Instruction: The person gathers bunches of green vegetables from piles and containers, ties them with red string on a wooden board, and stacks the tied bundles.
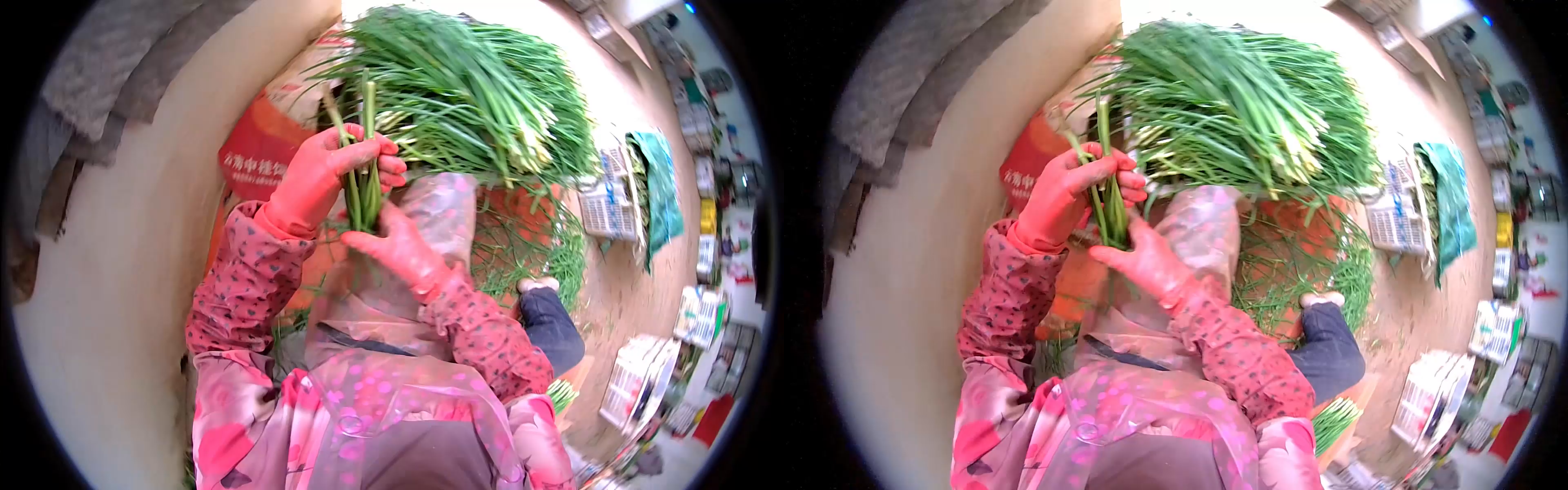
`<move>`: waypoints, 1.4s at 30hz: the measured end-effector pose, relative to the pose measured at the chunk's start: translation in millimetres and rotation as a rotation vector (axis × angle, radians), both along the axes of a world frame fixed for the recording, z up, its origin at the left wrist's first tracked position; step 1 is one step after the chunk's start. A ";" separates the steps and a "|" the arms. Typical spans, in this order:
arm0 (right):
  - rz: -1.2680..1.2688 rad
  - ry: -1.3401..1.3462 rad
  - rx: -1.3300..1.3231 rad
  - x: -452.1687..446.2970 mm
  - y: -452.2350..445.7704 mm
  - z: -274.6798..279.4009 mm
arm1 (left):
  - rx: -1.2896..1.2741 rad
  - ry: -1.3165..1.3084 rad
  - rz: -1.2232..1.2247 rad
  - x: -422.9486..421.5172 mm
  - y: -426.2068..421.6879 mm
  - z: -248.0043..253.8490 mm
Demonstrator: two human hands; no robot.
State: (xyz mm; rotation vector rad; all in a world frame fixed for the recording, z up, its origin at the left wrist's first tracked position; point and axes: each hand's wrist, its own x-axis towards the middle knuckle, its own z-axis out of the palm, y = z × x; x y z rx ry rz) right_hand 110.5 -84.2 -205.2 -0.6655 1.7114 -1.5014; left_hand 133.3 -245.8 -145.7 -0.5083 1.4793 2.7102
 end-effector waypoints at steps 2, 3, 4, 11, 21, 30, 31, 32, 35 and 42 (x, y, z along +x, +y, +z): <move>-0.078 -0.043 -0.098 -1.7 14.8 8.9 | -0.012 0.063 -0.089 -25.5 13.6 15.3; -0.052 -0.194 -0.098 -6.3 27.7 27.6 | -0.026 0.102 -0.107 -38.3 19.6 20.6; -0.028 -0.353 -0.098 -9.3 42.7 43.5 | 0.004 0.171 -0.104 -56.0 19.0 20.4; -0.426 -0.414 -0.116 -13.3 177.2 70.9 | -0.056 0.125 -0.192 -130.3 60.6 -12.3; -0.549 -0.266 0.257 -0.1 264.5 31.6 | 0.165 -0.004 -0.876 -100.5 221.1 -23.0; -0.951 0.040 0.305 -33.3 276.4 37.7 | 0.096 -0.096 -1.001 -83.4 258.5 -34.4; -0.944 -0.016 0.252 -31.5 279.6 35.5 | 0.052 -0.152 -1.014 -86.4 255.0 -33.6; -0.938 -0.075 0.200 -29.2 283.4 32.7 | 0.008 -0.212 -1.028 -89.1 251.2 -35.0; -0.859 0.160 0.325 -31.0 313.0 28.1 | 0.020 -0.260 -1.138 -101.0 240.1 -23.6; -0.954 0.312 0.440 -53.6 414.1 -2.7 | 0.275 -0.252 -1.186 -92.5 237.8 -43.4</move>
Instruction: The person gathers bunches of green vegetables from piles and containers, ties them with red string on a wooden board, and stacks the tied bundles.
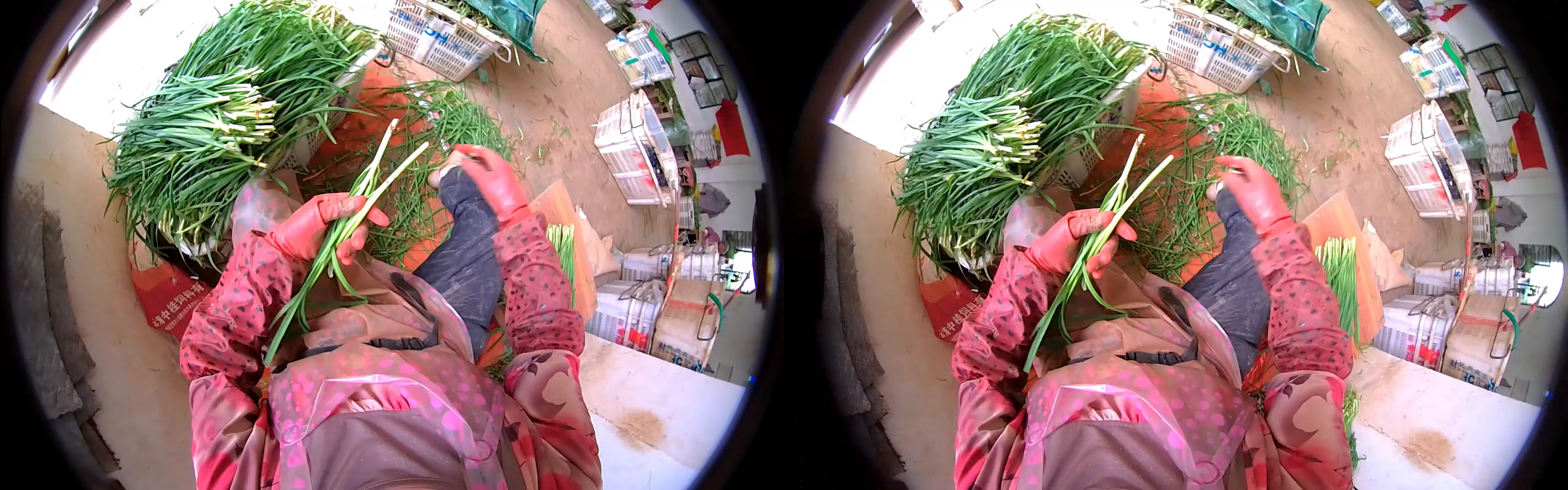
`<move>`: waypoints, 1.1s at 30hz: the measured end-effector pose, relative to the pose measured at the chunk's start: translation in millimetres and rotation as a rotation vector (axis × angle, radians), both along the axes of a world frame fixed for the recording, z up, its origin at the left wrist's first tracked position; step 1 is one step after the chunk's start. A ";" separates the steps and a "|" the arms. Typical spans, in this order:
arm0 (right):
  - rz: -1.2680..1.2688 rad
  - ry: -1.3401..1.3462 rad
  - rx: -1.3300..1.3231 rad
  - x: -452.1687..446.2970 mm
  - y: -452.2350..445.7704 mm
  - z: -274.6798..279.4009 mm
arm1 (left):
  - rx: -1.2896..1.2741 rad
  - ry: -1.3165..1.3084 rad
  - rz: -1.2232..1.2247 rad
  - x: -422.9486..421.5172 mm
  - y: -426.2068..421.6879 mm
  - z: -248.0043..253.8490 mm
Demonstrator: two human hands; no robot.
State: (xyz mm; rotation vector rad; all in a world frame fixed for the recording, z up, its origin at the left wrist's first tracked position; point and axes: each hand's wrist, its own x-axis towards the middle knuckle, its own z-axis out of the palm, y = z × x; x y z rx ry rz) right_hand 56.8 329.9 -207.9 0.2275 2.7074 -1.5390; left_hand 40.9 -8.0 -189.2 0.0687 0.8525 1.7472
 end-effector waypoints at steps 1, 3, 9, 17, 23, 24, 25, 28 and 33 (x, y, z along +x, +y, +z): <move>0.094 -0.014 -0.110 5.7 -28.8 11.9 | -0.005 -0.008 -0.011 2.3 5.1 -3.7; 0.206 -0.077 -0.283 12.2 -72.5 23.9 | -0.030 0.004 -0.069 5.1 16.5 -8.7; -0.033 -0.162 -0.550 23.1 -109.9 -4.8 | -0.309 0.212 -0.052 8.1 46.8 3.1; -0.032 0.295 0.649 5.6 -47.5 -22.3 | -0.350 0.320 -0.123 -1.5 53.4 -5.5; -0.015 0.050 0.035 -8.2 -8.4 -16.2 | -0.165 0.131 -0.175 -5.5 34.6 -0.2; 0.021 -0.141 -0.235 -5.7 -32.9 9.4 | -0.220 0.130 -0.183 -4.6 36.7 4.7; 0.035 -0.321 -0.506 1.4 -61.0 33.5 | -0.267 0.133 -0.211 -3.2 43.0 9.6; 0.094 -0.143 -0.420 5.8 -113.9 10.6 | -0.339 0.196 -0.208 6.2 58.3 15.1; -0.324 0.053 -0.183 -15.3 -71.6 5.1 | -0.326 0.448 -0.003 -7.7 43.0 15.6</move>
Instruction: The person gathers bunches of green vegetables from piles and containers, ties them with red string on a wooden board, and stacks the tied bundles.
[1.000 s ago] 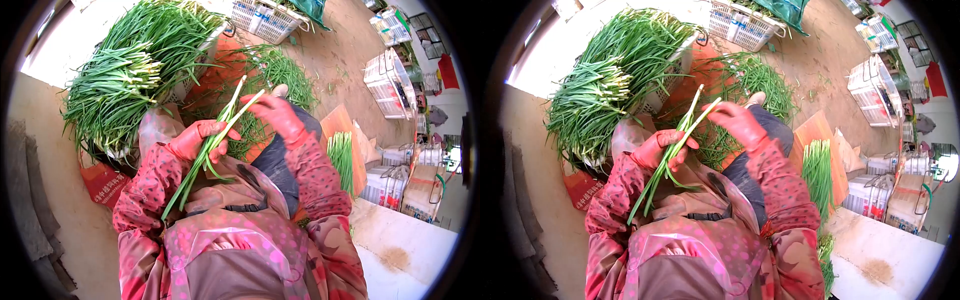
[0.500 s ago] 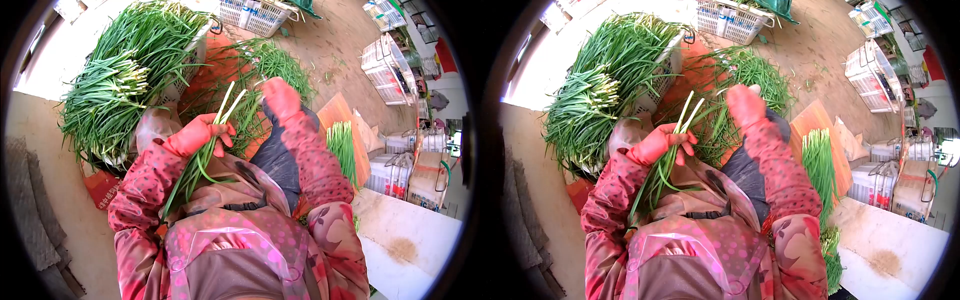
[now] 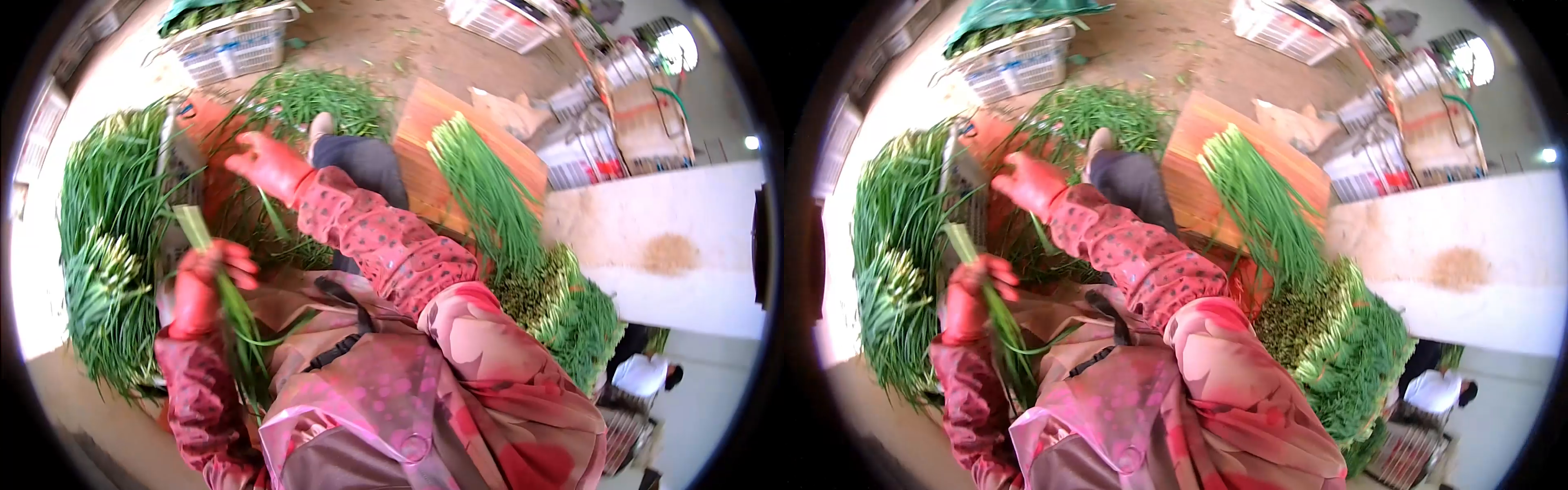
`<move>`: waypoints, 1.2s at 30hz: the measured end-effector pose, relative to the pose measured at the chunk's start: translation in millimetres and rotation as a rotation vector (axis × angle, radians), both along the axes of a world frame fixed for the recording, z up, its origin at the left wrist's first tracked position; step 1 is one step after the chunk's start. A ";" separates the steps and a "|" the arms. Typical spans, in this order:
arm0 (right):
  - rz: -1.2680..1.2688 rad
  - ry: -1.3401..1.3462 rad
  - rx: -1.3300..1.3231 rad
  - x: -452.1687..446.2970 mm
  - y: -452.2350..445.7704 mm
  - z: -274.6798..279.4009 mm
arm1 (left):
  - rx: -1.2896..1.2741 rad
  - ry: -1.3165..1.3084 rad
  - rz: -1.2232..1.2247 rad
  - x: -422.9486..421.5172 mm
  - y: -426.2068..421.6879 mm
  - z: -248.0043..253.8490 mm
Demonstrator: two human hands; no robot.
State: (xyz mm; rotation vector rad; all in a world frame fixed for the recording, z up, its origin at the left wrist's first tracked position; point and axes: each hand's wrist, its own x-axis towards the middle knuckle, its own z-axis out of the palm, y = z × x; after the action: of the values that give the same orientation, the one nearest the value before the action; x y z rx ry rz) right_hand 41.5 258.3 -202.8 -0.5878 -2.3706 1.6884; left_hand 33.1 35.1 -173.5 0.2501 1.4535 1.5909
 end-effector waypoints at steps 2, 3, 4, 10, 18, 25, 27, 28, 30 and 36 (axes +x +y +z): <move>0.223 0.358 -0.011 4.3 -19.0 -1.9 | 0.070 0.195 0.275 -22.5 1.1 14.1; 0.333 0.270 -0.209 20.7 -37.1 25.6 | 0.110 0.314 0.324 -28.4 5.5 31.7; 0.396 0.227 -0.153 30.8 -53.1 42.7 | 0.153 0.434 0.377 -33.6 9.7 47.2; 0.399 0.414 -0.191 54.8 -63.0 66.7 | 0.458 0.364 0.324 -51.9 52.3 77.2; -0.213 -0.036 0.572 204.4 173.8 106.6 | 0.591 0.121 0.782 -75.4 70.1 54.5; -0.299 -0.425 0.589 326.5 309.4 -66.2 | 0.065 -0.305 0.147 16.0 65.8 -30.9; -0.300 -0.624 0.720 310.4 283.8 -46.6 | 0.026 -0.306 0.159 32.9 53.2 -37.6; -0.398 -0.676 0.642 294.0 271.8 -31.2 | 0.004 -0.278 0.151 36.9 45.3 -33.6; -0.367 -0.432 0.811 273.5 283.9 -41.3 | -0.007 -0.234 0.270 35.7 23.0 -22.8; 0.000 -0.038 0.259 112.2 141.3 16.0 | -0.123 -0.043 0.582 20.0 -66.2 -17.0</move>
State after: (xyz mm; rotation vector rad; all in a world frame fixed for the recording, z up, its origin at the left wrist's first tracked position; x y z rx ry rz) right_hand 153.7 399.6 -186.8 -0.5775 -2.5590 1.3486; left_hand 53.1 -31.1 -190.5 -0.3072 1.6757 1.9309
